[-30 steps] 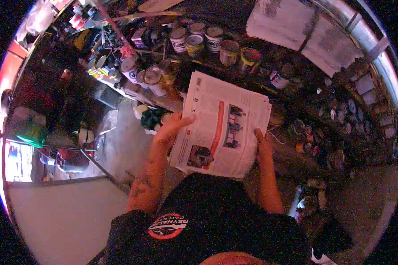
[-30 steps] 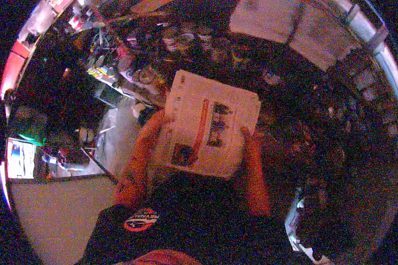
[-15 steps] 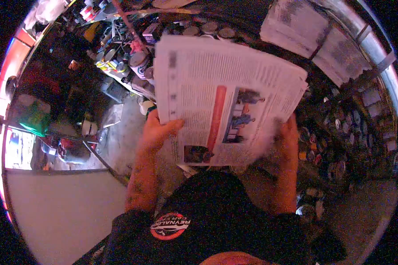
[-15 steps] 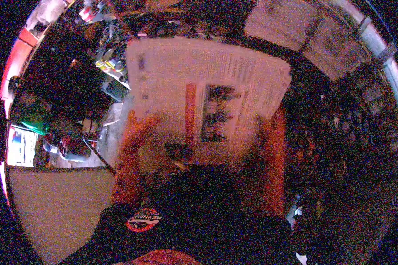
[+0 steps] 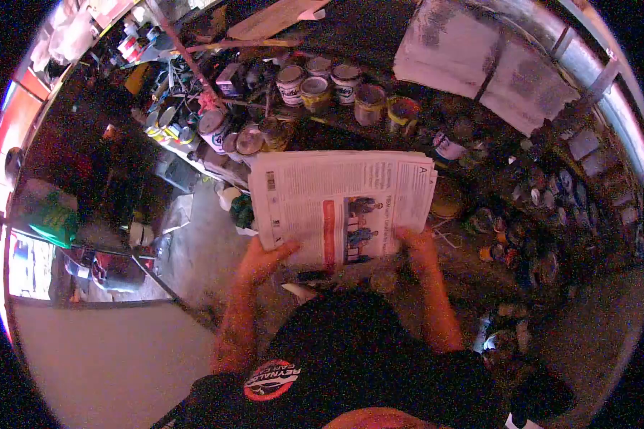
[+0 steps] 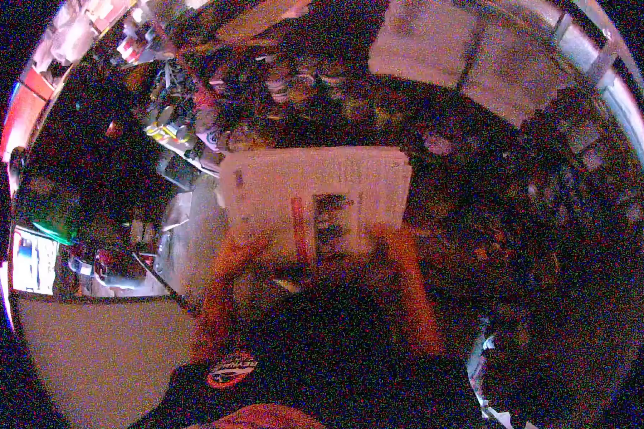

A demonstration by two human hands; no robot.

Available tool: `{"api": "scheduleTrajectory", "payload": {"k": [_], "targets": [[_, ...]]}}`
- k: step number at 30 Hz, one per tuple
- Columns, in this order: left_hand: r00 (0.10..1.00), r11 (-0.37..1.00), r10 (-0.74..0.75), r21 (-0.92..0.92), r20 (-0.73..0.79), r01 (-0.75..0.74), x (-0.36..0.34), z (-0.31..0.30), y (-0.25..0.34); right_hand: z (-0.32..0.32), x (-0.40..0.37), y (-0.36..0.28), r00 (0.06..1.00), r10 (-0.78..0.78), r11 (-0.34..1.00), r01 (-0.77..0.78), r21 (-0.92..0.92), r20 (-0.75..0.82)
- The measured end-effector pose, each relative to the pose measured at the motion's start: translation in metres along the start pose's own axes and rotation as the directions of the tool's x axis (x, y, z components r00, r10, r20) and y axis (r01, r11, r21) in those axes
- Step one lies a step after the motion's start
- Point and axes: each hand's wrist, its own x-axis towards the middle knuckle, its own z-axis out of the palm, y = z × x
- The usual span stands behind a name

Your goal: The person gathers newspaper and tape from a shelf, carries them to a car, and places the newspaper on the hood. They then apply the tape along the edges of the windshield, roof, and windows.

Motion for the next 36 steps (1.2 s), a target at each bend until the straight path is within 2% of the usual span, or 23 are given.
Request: {"api": "scheduleTrajectory", "payload": {"k": [2,5,8,11,14,17,18,20,23,26,28,29,30,33,34,35,36], "targets": [[0.998,0.998,0.039,0.054,-0.053,-0.036,-0.009,0.004,0.01,0.01,-0.003,-0.007,1.0,0.014,0.995,-0.012,0.096,-0.023],[0.997,1.0,0.004,0.016,-0.082,-0.003,-0.014,0.003,0.009,0.002,0.013,0.003,1.0,0.016,0.972,-0.009,-0.235,0.025],[0.988,0.97,0.132,0.214,-0.079,-0.112,-0.031,0.013,0.044,0.035,-0.011,-0.044,0.994,-0.066,0.937,0.031,-0.347,-0.09],[0.988,0.919,0.153,0.373,-0.033,-0.13,-0.031,0.01,0.047,0.019,0.02,-0.016,0.972,-0.215,0.93,0.234,-0.285,0.096],[0.973,0.903,0.23,0.366,0.026,-0.224,-0.021,0.008,0.029,0.007,0.04,0.005,0.986,-0.116,0.971,0.138,-0.196,0.121],[0.983,0.868,0.184,0.466,0.023,-0.173,-0.014,0.004,0.022,0.003,0.044,-0.005,0.985,0.006,0.96,0.043,-0.276,0.173],[0.988,0.884,0.153,0.445,0.009,-0.141,-0.013,0.004,0.022,0.004,0.044,-0.008,0.982,0.016,0.958,0.039,-0.286,0.188],[0.995,0.913,0.093,0.4,-0.019,-0.078,-0.012,0.006,0.024,0.009,0.044,-0.008,0.975,-0.06,0.961,0.114,-0.25,0.216],[0.987,0.936,0.163,0.32,-0.019,-0.148,-0.028,0.0,0.023,0.005,0.037,0.012,0.969,-0.131,0.908,0.203,-0.366,0.211],[0.997,0.955,0.061,0.287,0.04,-0.07,-0.034,-0.013,0.008,-0.003,0.033,0.022,0.972,-0.102,0.886,0.185,-0.424,0.21],[1.0,0.971,-0.001,0.238,0.022,-0.004,-0.04,-0.024,-0.018,-0.03,0.06,0.075,0.989,0.111,0.8,-0.031,-0.599,0.097],[0.999,0.978,-0.037,0.208,0.019,0.032,-0.045,-0.03,-0.03,-0.01,0.048,0.06,0.995,0.062,0.834,-0.008,-0.551,0.078],[1.0,0.995,-0.02,0.102,-0.005,0.02,-0.05,-0.034,-0.04,0.011,0.032,0.037,0.998,0.018,0.867,0.011,-0.498,0.053],[0.998,0.982,0.025,-0.188,-0.049,-0.034,-0.063,-0.053,-0.068,0.019,0.036,0.04,0.981,-0.044,0.957,0.097,-0.275,0.191],[0.999,0.954,0.038,-0.296,-0.024,-0.043,-0.114,-0.049,-0.031,0.003,-0.027,-0.022,0.933,-0.193,0.71,0.346,-0.613,0.303],[0.998,0.921,0.059,-0.385,-0.022,-0.063,-0.12,-0.053,-0.033,-0.005,-0.037,-0.045,0.832,-0.273,0.31,0.552,-0.774,0.483],[0.996,0.922,0.065,-0.377,-0.062,-0.084,-0.134,-0.069,-0.017,0.011,-0.044,-0.067,0.802,-0.25,0.189,0.59,-0.785,0.543]]}}
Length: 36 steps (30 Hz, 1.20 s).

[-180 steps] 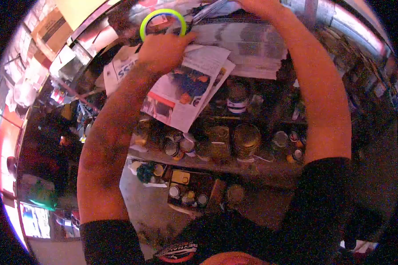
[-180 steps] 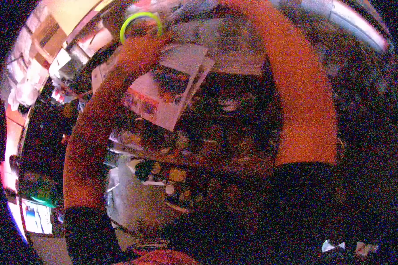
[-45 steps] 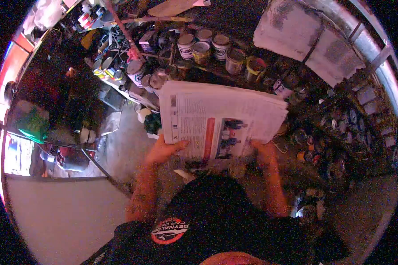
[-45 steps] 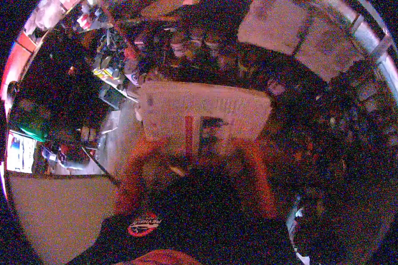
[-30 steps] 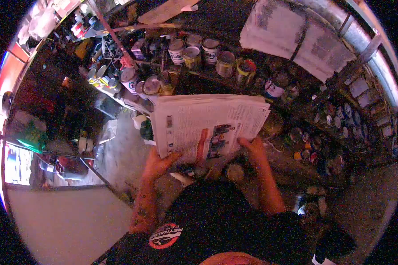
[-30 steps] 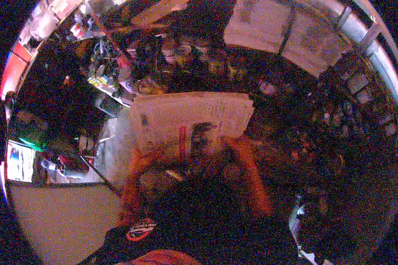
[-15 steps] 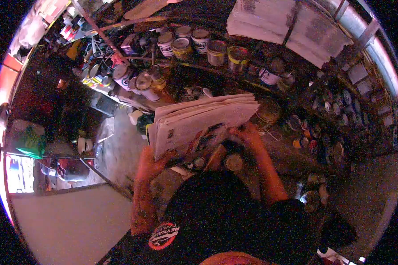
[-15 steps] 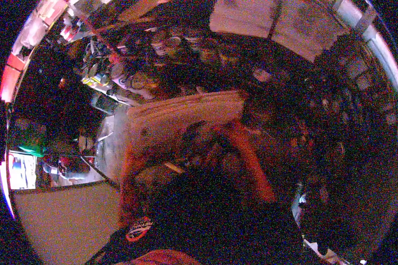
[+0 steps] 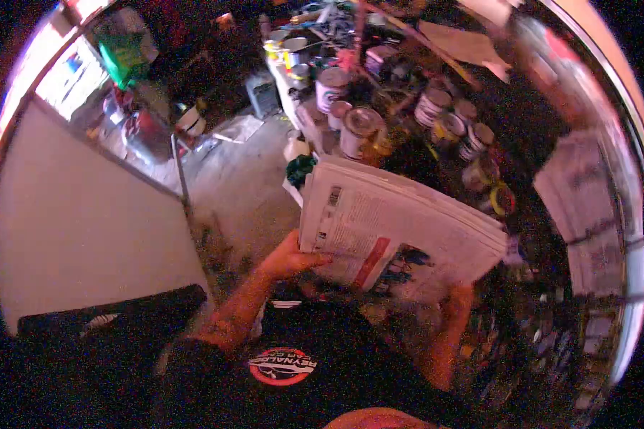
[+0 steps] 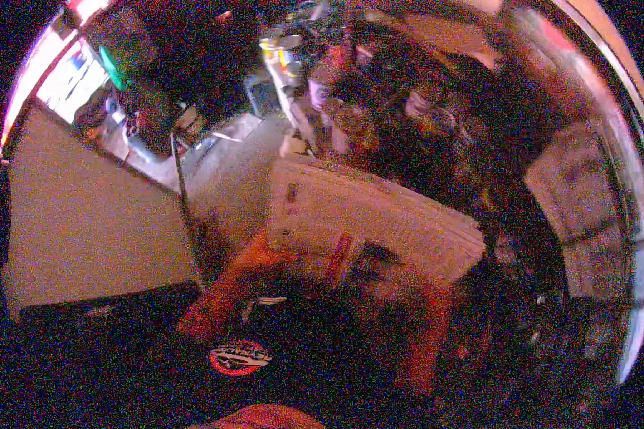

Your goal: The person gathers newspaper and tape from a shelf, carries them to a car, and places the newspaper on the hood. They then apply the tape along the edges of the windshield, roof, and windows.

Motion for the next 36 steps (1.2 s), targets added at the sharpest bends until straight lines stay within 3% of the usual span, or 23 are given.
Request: {"api": "scheduleTrajectory", "payload": {"k": [1,2,4,5,7,8,9,11,12,14,15,17,18,20,22,26,28,30,32,33,34,36], "targets": [[0.999,1.0,0.02,0.014,-0.036,-0.019,-0.011,-0.002,0.025,-0.014,0.007,-0.016,0.998,-0.06,0.992,0.064,-0.11,0.037],[0.997,1.0,0.028,-0.012,-0.075,-0.029,-0.017,-0.01,0.039,-0.025,0.018,-0.034,0.996,0.044,0.994,-0.052,0.096,0.081],[0.987,0.994,0.03,-0.1,-0.156,-0.046,-0.021,-0.03,0.056,-0.044,0.042,-0.079,0.946,0.232,0.836,-0.313,0.45,0.227],[0.98,0.99,0.032,-0.126,-0.196,-0.058,-0.011,-0.029,-0.006,-0.005,0.026,-0.044,0.904,0.292,0.667,-0.426,0.611,0.311],[0.978,0.971,0.01,-0.231,-0.208,-0.059,-0.007,-0.041,-0.032,-0.005,0.045,-0.067,0.871,0.302,0.55,-0.492,0.675,0.388],[0.977,0.957,-0.003,-0.284,-0.215,-0.06,-0.01,-0.038,-0.036,-0.003,0.05,-0.088,0.892,0.269,0.628,-0.448,0.636,0.362],[0.974,0.978,-0.022,-0.207,-0.226,-0.026,-0.017,-0.047,-0.031,0.003,0.058,-0.116,0.911,0.235,0.698,-0.4,0.594,0.338],[0.969,0.998,-0.039,-0.065,-0.243,0.024,-0.033,-0.074,0.0,0.04,0.073,-0.144,0.858,0.374,0.813,-0.486,0.321,0.351],[0.955,0.989,-0.123,-0.11,-0.268,0.096,-0.04,-0.1,0.003,0.058,0.08,-0.166,0.825,0.457,0.84,-0.523,0.143,0.332],[0.891,0.95,-0.309,-0.155,-0.333,0.271,-0.066,-0.126,0.017,0.059,0.092,-0.233,0.827,0.295,0.821,-0.476,0.316,0.479],[0.916,0.986,-0.165,-0.076,-0.366,0.147,-0.079,-0.137,0.015,0.064,0.105,-0.257,0.831,0.182,0.791,-0.442,0.423,0.526],[0.905,0.989,0.136,0.111,-0.404,-0.099,-0.106,-0.141,0.0,0.11,0.123,-0.178,0.76,0.118,0.875,-0.383,0.295,0.639],[0.897,0.968,0.165,0.242,-0.41,-0.068,-0.116,-0.141,0.005,0.126,0.136,-0.15,0.719,0.09,0.912,-0.337,0.232,0.689],[0.892,0.888,0.202,0.459,-0.405,0.008,-0.14,-0.148,0.022,0.126,0.168,-0.165,0.738,0.002,0.896,-0.301,0.326,0.675],[0.892,0.751,0.217,0.651,-0.397,0.107,-0.147,-0.153,0.036,0.11,0.204,-0.208,0.802,-0.208,0.978,0.17,0.12,0.56],[0.911,0.52,0.23,0.835,-0.343,0.183,-0.158,-0.175,0.076,0.117,0.246,-0.272,0.825,-0.133,0.985,0.17,-0.016,0.549],[0.948,0.454,0.146,0.871,-0.282,0.189,-0.141,-0.181,0.069,0.153,0.266,-0.257,0.786,-0.063,0.997,0.025,0.071,0.615],[0.967,0.386,0.064,0.9,-0.247,0.204,-0.129,-0.19,0.071,0.162,0.28,-0.295,0.712,-0.004,0.987,-0.109,0.117,0.702],[0.972,0.324,-0.019,0.918,-0.234,0.228,-0.112,-0.209,0.086,0.205,0.303,-0.294,0.742,-0.115,0.99,0.033,0.135,0.66],[0.986,0.327,-0.005,0.932,-0.166,0.158,-0.115,-0.239,0.107,0.217,0.308,-0.313,0.747,-0.127,0.992,0.079,0.103,0.652],[0.991,0.288,0.033,0.951,-0.13,0.116,-0.1,-0.25,0.104,0.261,0.333,-0.28,0.735,-0.195,0.981,0.135,0.141,0.65],[0.992,0.23,0.099,0.972,-0.081,0.056,-0.07,-0.284,0.104,0.294,0.368,-0.284,0.735,-0.211,0.976,0.124,0.179,0.644]]}}
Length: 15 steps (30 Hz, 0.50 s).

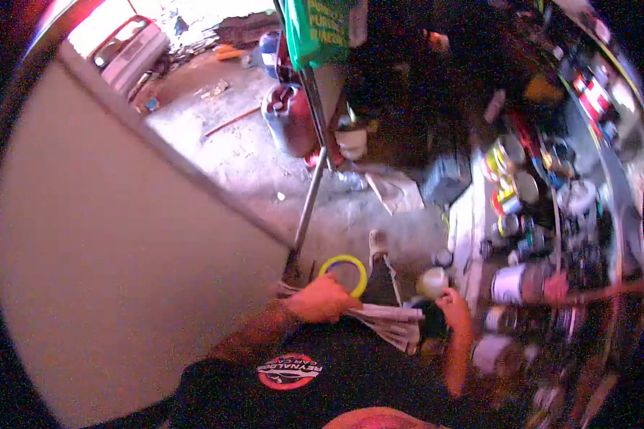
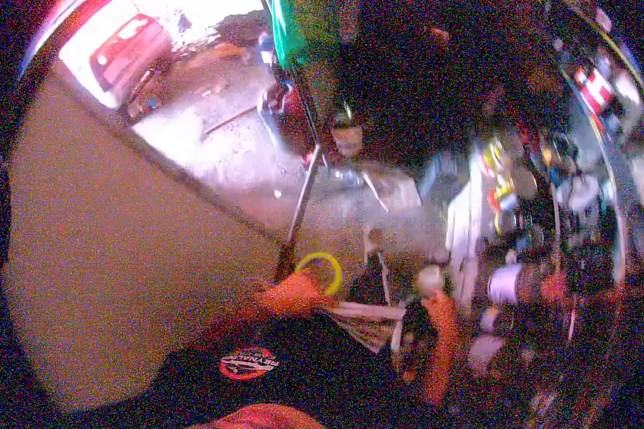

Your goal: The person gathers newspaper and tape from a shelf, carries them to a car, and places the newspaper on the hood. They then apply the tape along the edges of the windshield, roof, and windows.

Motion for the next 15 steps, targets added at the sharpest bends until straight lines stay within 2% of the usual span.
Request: {"api": "scheduleTrajectory", "payload": {"k": [1,2,4,5,7,8,9,11,13,15], "targets": [[0.999,1.0,0.016,0.024,-0.034,-0.016,0.022,0.001,-0.018,-0.003,0.033,0.003,1.0,-0.013,1.0,0.014,0.019,-0.005],[0.997,0.999,0.029,0.036,-0.067,-0.026,0.045,-0.003,-0.031,-0.011,0.056,0.002,1.0,-0.019,0.998,0.02,-0.061,0.017],[0.999,0.997,-0.055,0.051,0.003,0.054,0.091,-0.05,-0.07,-0.024,0.129,-0.021,0.997,-0.053,0.989,0.06,-0.133,0.063],[0.992,0.993,-0.115,0.014,0.053,0.114,0.101,-0.065,-0.07,-0.039,0.155,-0.049,0.991,-0.104,0.988,0.113,-0.107,0.082],[0.994,0.995,-0.102,-0.005,-0.041,0.102,0.121,-0.101,-0.081,-0.07,0.218,-0.143,0.968,-0.214,0.973,0.223,-0.06,0.129],[0.988,0.993,-0.115,-0.033,-0.099,0.113,0.127,-0.117,-0.085,-0.077,0.246,-0.179,0.936,-0.339,0.94,0.341,0.003,0.097],[0.979,0.991,-0.129,-0.062,-0.156,0.121,0.131,-0.129,-0.087,-0.08,0.274,-0.207,0.906,-0.398,0.917,0.39,0.082,0.145],[0.977,0.992,-0.121,-0.046,-0.173,0.115,0.139,-0.149,-0.098,-0.089,0.312,-0.281,0.782,-0.534,0.841,0.452,0.299,0.32],[0.98,0.991,-0.127,-0.058,-0.15,0.12,0.148,-0.155,-0.098,-0.094,0.315,-0.341,0.593,-0.626,0.774,0.389,0.5,0.507],[0.976,0.99,-0.138,-0.012,-0.168,0.138,0.166,-0.141,-0.118,-0.086,0.326,-0.379,0.426,-0.717,0.697,0.441,0.565,0.552]]}}
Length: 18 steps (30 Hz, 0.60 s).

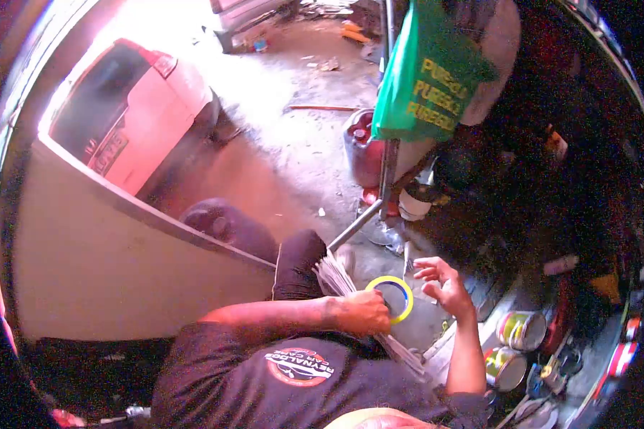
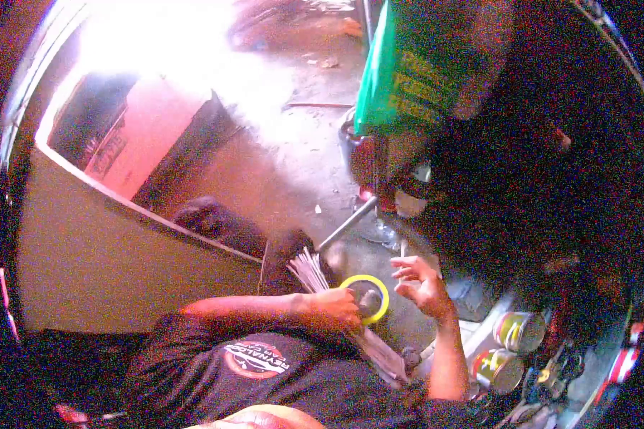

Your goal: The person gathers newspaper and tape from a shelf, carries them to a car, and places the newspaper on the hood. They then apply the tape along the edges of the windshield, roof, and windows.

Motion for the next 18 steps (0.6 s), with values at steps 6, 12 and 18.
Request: {"api": "scheduleTrajectory", "payload": {"k": [6,12,18], "targets": [[0.996,0.995,-0.082,0.063,0.041,0.079,0.03,0.014,-0.063,0.02,0.054,0.018,0.995,-0.085,0.995,0.087,-0.052,0.044],[0.998,0.997,0.04,0.067,-0.049,-0.037,0.021,0.025,-0.184,0.054,0.111,0.104,0.994,0.056,0.995,-0.049,0.082,-0.089],[0.941,0.986,-0.156,0.015,-0.301,0.168,-0.056,0.011,-0.325,0.109,0.301,0.085,0.842,0.538,0.786,-0.487,0.38,-0.036]]}}
